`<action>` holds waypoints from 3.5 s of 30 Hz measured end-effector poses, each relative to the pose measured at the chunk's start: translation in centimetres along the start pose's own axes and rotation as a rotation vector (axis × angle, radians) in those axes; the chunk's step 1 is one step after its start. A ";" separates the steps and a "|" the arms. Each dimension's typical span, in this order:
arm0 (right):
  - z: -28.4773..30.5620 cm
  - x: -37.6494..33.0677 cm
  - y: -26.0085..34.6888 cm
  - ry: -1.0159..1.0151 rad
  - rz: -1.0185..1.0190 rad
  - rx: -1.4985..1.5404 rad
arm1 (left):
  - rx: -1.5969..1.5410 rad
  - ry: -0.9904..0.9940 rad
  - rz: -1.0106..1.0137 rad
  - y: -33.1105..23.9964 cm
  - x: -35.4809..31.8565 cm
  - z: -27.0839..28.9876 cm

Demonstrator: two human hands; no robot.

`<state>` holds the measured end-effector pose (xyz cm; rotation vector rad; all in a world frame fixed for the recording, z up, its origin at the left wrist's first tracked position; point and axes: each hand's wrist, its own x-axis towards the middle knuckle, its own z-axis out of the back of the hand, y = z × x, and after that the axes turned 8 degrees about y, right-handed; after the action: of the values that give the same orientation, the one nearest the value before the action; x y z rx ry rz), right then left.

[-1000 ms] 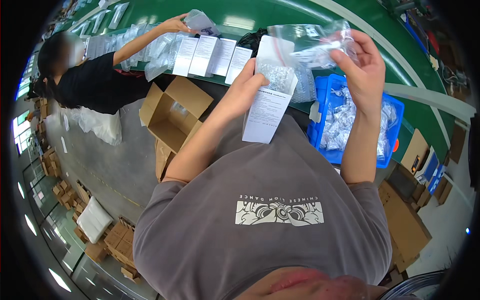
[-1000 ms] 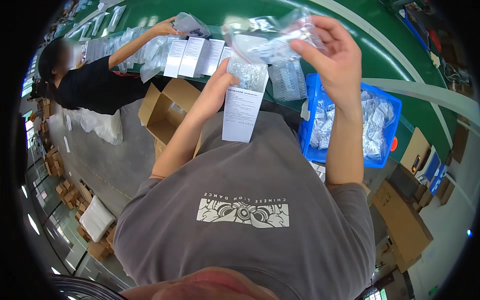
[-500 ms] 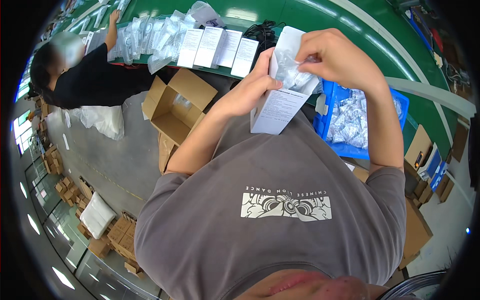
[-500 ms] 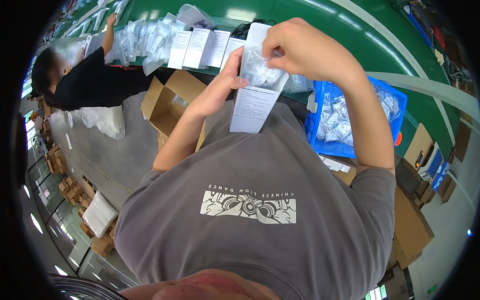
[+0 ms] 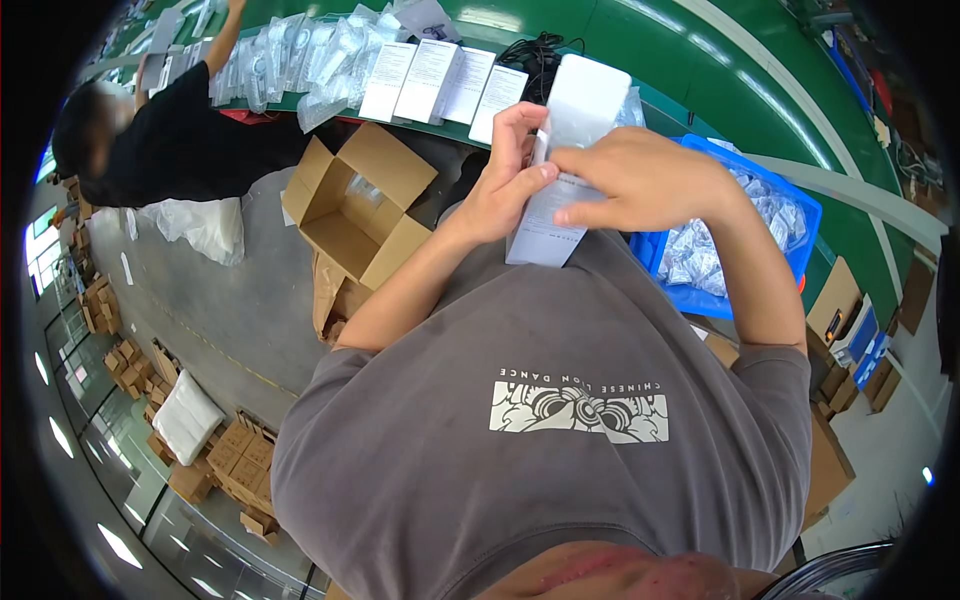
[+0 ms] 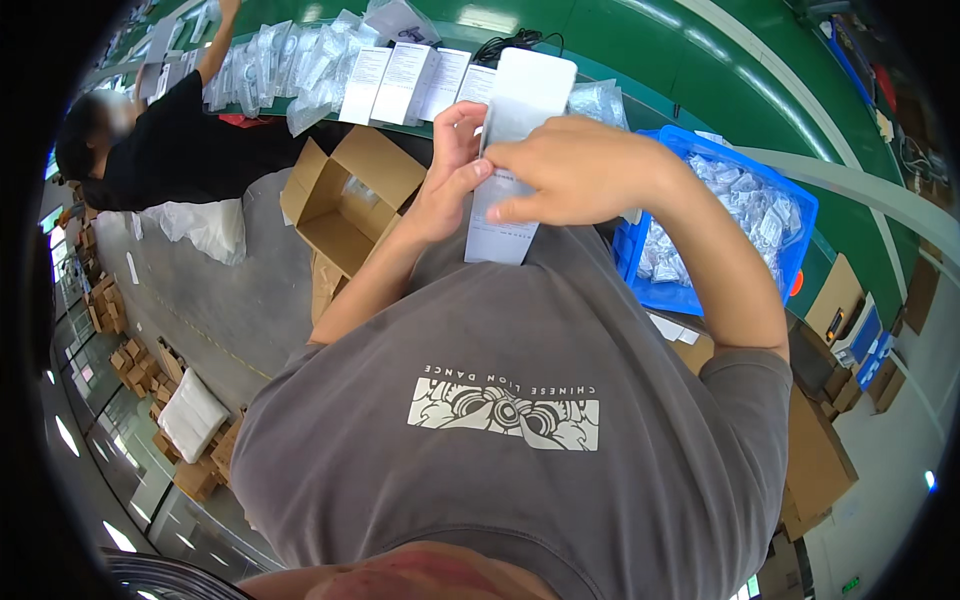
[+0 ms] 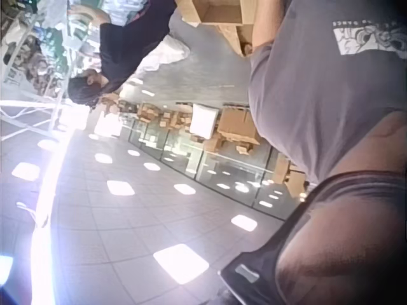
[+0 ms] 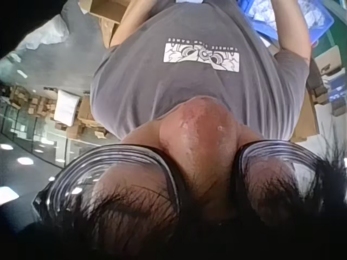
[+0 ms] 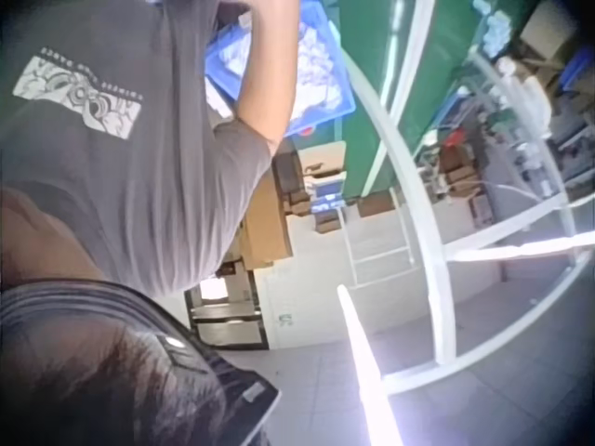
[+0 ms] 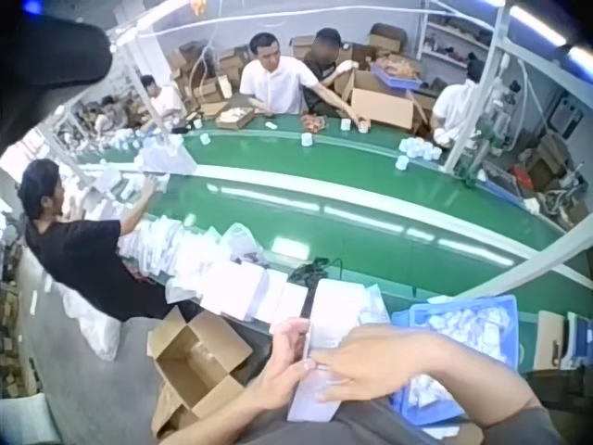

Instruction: Manually packaging electronic components into boxes on an assembly line.

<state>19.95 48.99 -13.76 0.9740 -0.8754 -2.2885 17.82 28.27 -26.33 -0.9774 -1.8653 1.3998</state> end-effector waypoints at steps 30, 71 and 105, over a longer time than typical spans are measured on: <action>-6.5 -0.2 -3.7 -1.135 0.097 0.221 | 0.390 0.115 -0.033 -2.0 0.2 0.4; -4.2 7.9 -2.4 -0.664 0.116 0.424 | 0.121 -0.011 0.136 -1.0 1.1 6.3; 0.9 20.3 -11.2 -1.255 -0.176 0.395 | 0.787 -0.469 0.074 -3.6 14.3 16.2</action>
<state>4.60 43.60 -30.27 -0.4633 -1.7898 -2.8429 -3.91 31.18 -26.58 -0.3333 -1.3327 2.2931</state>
